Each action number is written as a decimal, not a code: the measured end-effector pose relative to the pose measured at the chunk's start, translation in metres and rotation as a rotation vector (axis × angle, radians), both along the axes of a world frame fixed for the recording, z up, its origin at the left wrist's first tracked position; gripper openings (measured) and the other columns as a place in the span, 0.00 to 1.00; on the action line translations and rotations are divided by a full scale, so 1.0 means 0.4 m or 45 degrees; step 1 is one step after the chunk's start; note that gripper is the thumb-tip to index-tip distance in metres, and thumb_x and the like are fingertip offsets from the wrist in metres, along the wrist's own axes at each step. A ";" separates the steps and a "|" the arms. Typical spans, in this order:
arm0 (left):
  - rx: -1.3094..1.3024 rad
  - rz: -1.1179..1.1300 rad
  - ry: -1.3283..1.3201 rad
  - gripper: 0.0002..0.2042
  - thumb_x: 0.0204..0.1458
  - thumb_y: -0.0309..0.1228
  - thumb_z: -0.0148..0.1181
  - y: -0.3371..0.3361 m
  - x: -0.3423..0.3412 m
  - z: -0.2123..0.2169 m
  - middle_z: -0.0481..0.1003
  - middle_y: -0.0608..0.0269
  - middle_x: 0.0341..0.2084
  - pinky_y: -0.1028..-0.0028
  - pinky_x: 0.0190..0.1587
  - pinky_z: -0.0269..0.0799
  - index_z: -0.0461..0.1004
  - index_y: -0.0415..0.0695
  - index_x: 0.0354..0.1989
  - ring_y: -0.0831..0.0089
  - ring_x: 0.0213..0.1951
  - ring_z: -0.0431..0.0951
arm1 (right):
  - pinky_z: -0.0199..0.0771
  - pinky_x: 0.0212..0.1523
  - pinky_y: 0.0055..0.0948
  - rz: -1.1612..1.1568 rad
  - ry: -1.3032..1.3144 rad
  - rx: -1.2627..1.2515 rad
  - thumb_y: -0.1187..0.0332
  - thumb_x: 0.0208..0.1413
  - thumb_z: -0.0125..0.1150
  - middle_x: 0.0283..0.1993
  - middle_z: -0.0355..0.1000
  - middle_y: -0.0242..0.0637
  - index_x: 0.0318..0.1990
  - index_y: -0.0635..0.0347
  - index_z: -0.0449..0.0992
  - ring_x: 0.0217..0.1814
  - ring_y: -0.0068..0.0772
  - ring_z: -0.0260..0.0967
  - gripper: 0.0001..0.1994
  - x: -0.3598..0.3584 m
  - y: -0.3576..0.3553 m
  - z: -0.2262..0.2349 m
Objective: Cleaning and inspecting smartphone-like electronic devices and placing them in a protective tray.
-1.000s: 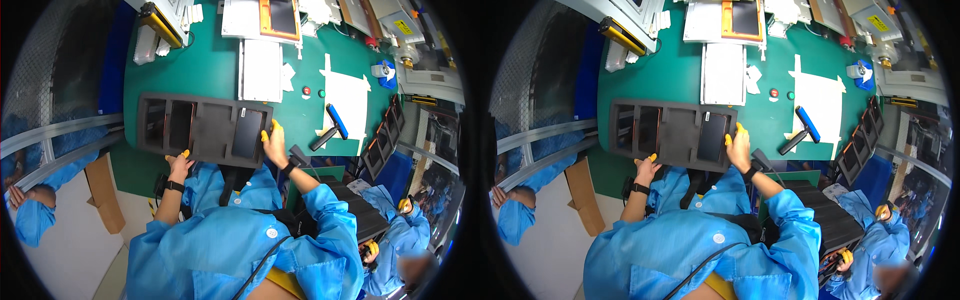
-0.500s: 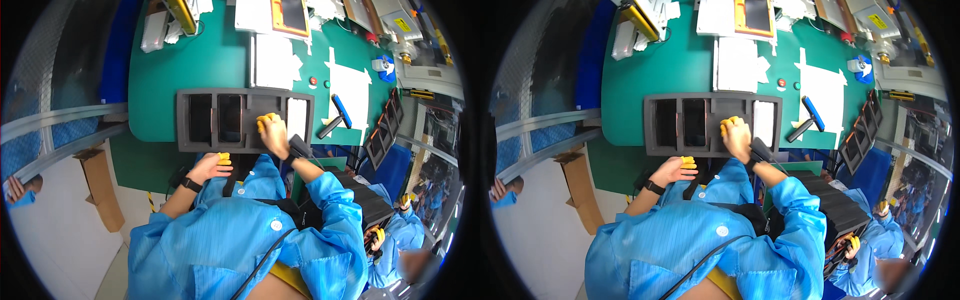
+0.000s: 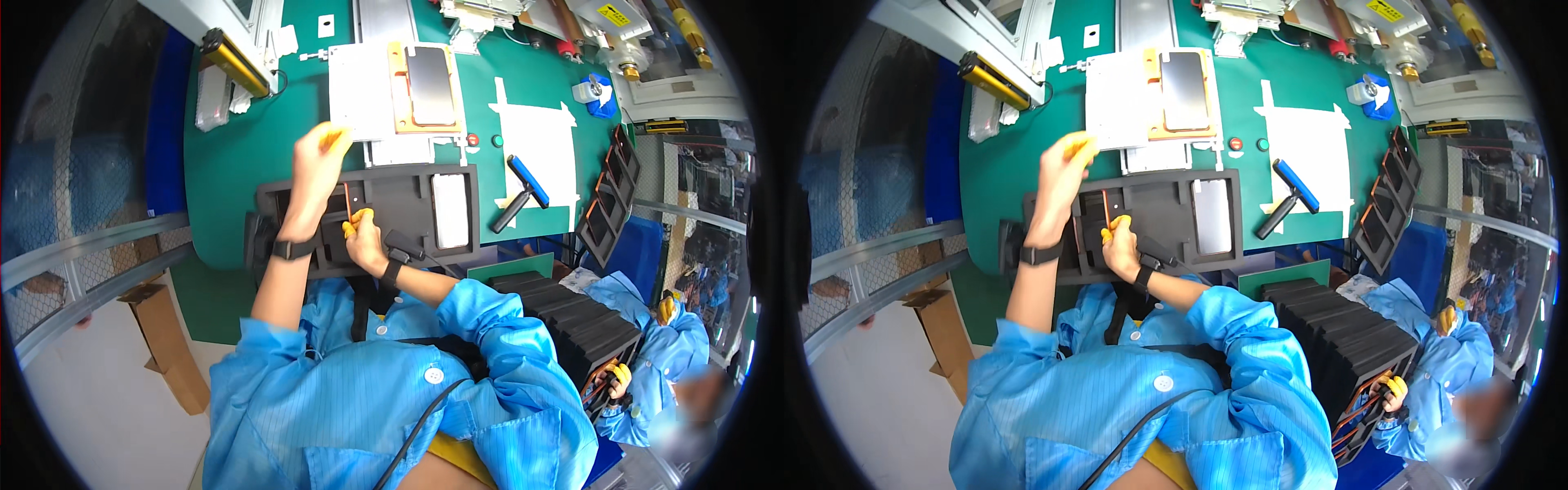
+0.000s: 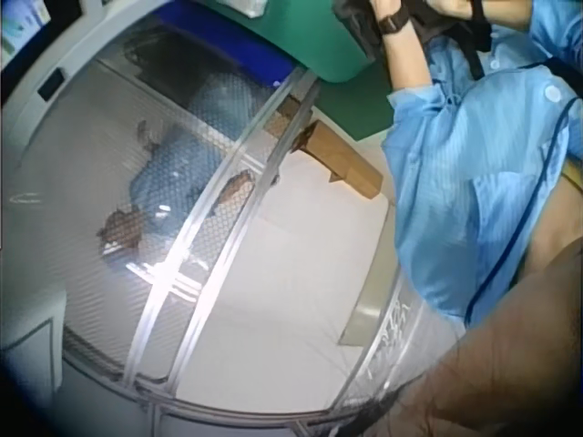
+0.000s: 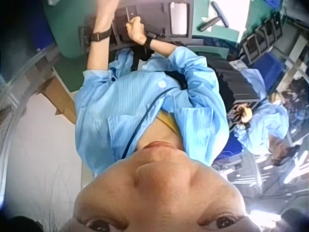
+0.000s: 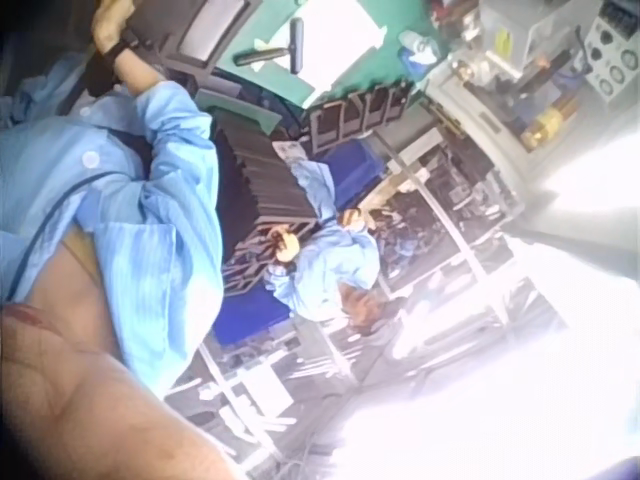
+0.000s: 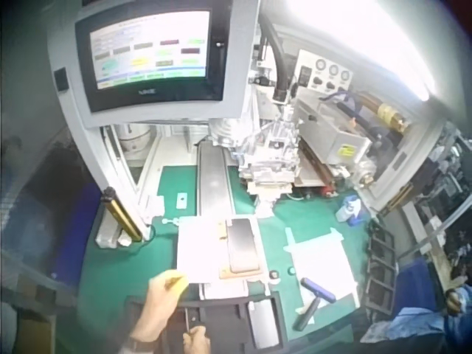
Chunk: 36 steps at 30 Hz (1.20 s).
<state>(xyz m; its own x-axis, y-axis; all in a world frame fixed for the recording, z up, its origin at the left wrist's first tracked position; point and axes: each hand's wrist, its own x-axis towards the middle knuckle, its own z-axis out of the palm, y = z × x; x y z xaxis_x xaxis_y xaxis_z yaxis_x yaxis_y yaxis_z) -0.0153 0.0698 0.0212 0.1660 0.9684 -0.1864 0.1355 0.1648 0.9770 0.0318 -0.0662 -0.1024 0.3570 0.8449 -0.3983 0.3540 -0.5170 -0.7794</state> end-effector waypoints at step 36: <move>-0.273 0.019 -0.702 0.27 0.45 0.14 0.52 0.026 0.157 0.080 0.67 0.55 0.44 0.77 0.46 0.67 0.51 0.38 0.55 0.74 0.45 0.69 | 0.67 0.28 0.45 -0.092 -0.977 -0.554 0.53 0.50 0.52 0.24 0.70 0.54 0.28 0.68 0.73 0.30 0.56 0.69 0.21 0.774 0.024 0.213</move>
<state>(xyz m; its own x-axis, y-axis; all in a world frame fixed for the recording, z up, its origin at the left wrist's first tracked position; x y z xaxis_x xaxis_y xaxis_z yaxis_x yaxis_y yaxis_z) 0.0477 0.0802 0.0533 0.2809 0.9215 -0.2683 -0.3864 0.3645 0.8472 0.3414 -0.0568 -0.0170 0.7048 0.6393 -0.3076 0.6534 -0.7538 -0.0695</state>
